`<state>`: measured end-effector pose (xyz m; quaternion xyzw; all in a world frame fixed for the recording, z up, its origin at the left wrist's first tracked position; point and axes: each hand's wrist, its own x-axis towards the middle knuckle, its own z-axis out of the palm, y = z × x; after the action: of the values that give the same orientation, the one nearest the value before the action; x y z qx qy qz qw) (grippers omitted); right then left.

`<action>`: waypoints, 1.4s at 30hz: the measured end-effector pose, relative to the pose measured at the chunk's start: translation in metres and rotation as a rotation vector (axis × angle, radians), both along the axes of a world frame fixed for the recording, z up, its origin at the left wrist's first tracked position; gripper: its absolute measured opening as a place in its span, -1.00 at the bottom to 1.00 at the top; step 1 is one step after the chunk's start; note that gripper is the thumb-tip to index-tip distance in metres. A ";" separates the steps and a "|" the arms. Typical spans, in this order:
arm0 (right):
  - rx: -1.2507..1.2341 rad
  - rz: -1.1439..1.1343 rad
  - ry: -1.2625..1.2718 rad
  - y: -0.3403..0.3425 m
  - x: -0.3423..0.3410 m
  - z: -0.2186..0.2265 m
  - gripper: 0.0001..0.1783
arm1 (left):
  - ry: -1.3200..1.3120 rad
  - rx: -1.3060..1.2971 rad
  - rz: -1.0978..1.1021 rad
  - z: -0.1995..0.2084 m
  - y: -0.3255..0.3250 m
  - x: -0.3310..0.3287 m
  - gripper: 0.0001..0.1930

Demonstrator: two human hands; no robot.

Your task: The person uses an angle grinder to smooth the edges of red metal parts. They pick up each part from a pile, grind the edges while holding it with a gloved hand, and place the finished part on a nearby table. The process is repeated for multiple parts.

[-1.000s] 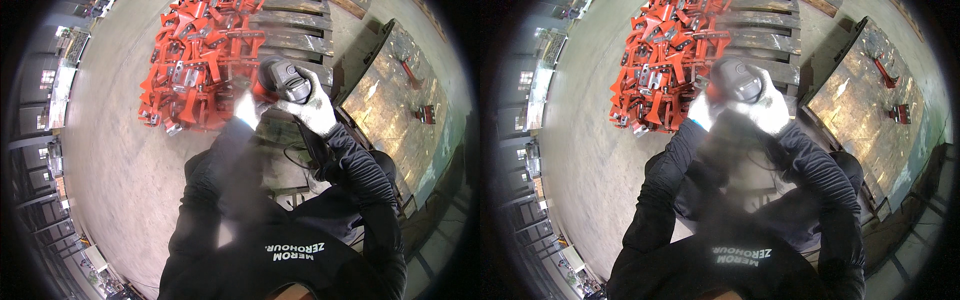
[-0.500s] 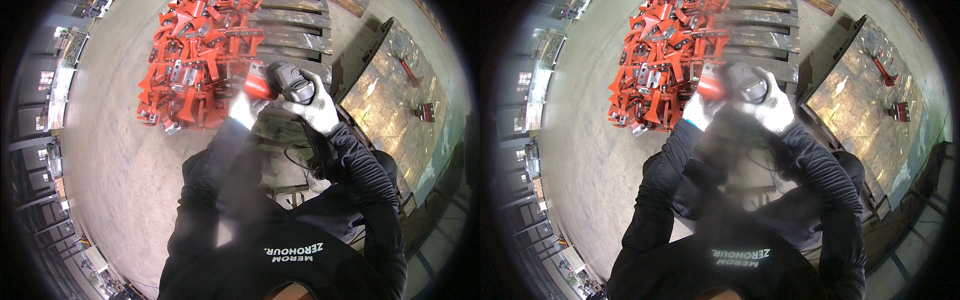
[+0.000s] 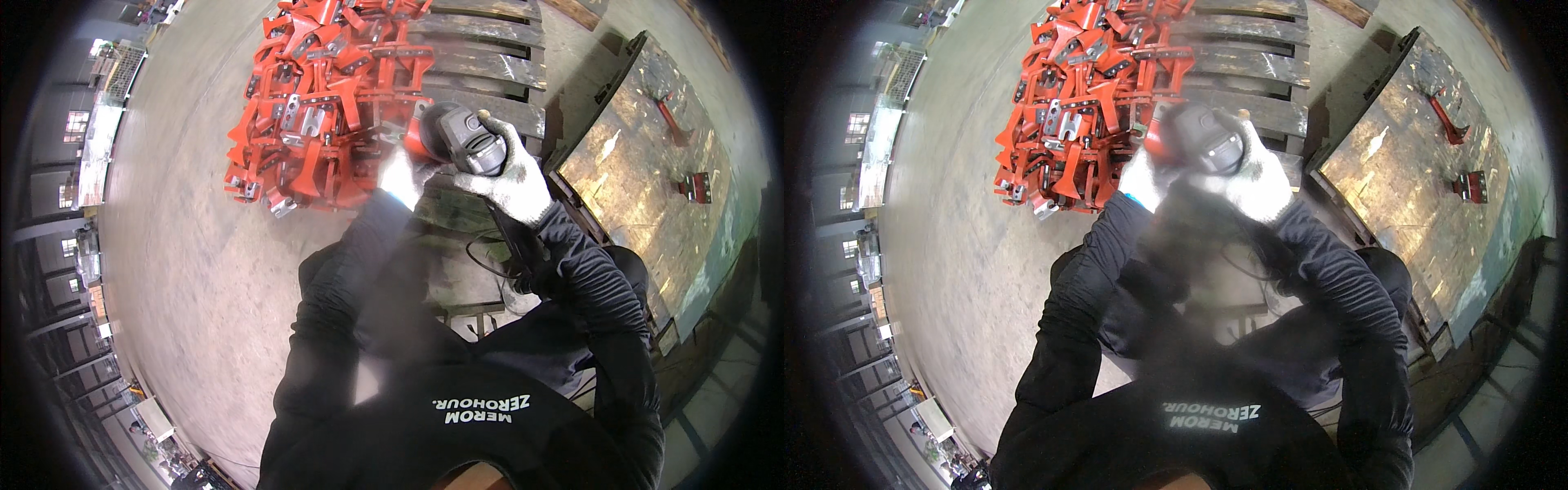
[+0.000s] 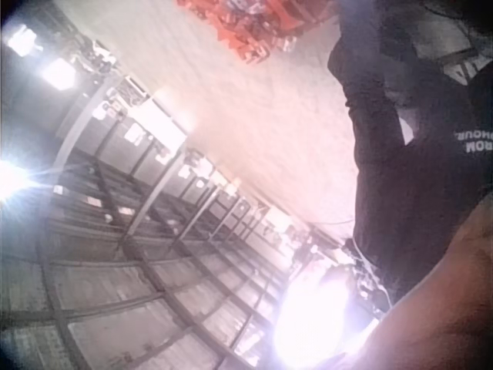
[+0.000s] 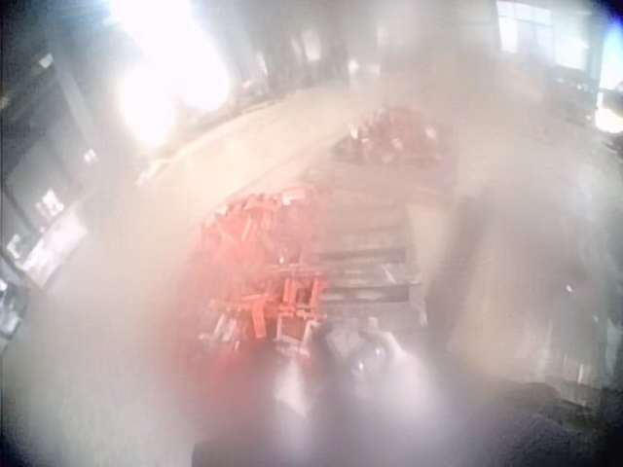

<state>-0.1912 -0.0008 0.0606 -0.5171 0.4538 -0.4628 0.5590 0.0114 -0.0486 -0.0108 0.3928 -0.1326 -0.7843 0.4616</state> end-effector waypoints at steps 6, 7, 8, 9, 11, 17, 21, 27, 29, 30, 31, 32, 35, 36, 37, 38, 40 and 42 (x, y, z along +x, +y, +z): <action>0.038 0.044 0.178 0.004 -0.006 0.011 0.07 | -0.035 0.068 0.089 -0.010 0.003 0.022 -0.50; 0.039 0.042 0.187 0.005 -0.008 0.006 0.07 | -0.086 -0.013 0.068 -0.016 0.004 0.025 -0.50; 0.040 0.041 0.197 0.005 -0.010 0.002 0.07 | -0.138 -0.095 0.048 -0.022 0.007 0.027 -0.51; 0.021 0.042 0.236 0.005 -0.014 -0.004 0.07 | -0.188 -0.176 0.027 -0.018 0.008 0.026 -0.52; -0.018 0.044 0.315 0.005 -0.022 -0.012 0.06 | -0.147 -0.048 0.088 -0.010 0.006 0.021 -0.54; -0.018 0.019 0.336 0.007 -0.036 -0.032 0.07 | -0.102 0.055 0.189 -0.018 0.000 0.037 -0.56; 0.014 -0.040 0.439 0.007 -0.042 -0.031 0.06 | 0.075 0.064 0.198 -0.013 -0.003 0.056 -0.58; -0.030 0.020 0.356 0.013 -0.037 -0.007 0.07 | 0.003 0.105 0.227 0.002 -0.008 0.052 -0.55; -0.108 0.068 0.452 0.012 -0.038 -0.016 0.07 | 0.019 0.096 0.196 0.000 -0.008 0.053 -0.55; -0.140 0.067 0.447 0.012 -0.037 -0.015 0.05 | 0.015 0.086 0.176 0.000 -0.007 0.053 -0.55; -0.173 0.065 0.442 0.013 -0.034 -0.013 0.04 | 0.011 0.076 0.155 0.001 -0.007 0.053 -0.55; -0.205 0.062 0.437 0.013 -0.033 -0.012 0.02 | -0.002 0.071 0.134 0.003 -0.006 0.052 -0.55; -0.151 0.080 0.435 0.012 -0.038 -0.014 0.06 | -0.008 0.062 0.086 0.010 -0.004 0.043 -0.55; -0.137 0.077 0.429 0.011 -0.040 -0.011 0.08 | -0.180 -0.148 0.020 -0.002 -0.006 0.048 -0.55; -0.120 0.074 0.420 0.010 -0.042 -0.010 0.09 | -0.364 -0.345 -0.012 -0.016 -0.009 0.052 -0.54; -0.124 0.072 0.385 0.008 -0.037 -0.006 0.09 | -0.746 -0.744 -0.095 -0.062 -0.015 0.081 -0.54; -0.154 0.025 0.340 0.004 -0.041 -0.008 0.10 | -0.987 -1.084 -0.196 -0.084 -0.019 0.089 -0.53; -0.063 -0.045 0.271 0.001 -0.047 -0.011 0.10 | -0.798 -0.948 -0.206 -0.074 -0.018 0.080 -0.53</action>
<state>-0.2385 -0.0003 0.0500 -0.5820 0.5218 -0.4151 0.4655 0.0919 -0.0670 -0.0848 0.3929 -0.6653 -0.4738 0.4225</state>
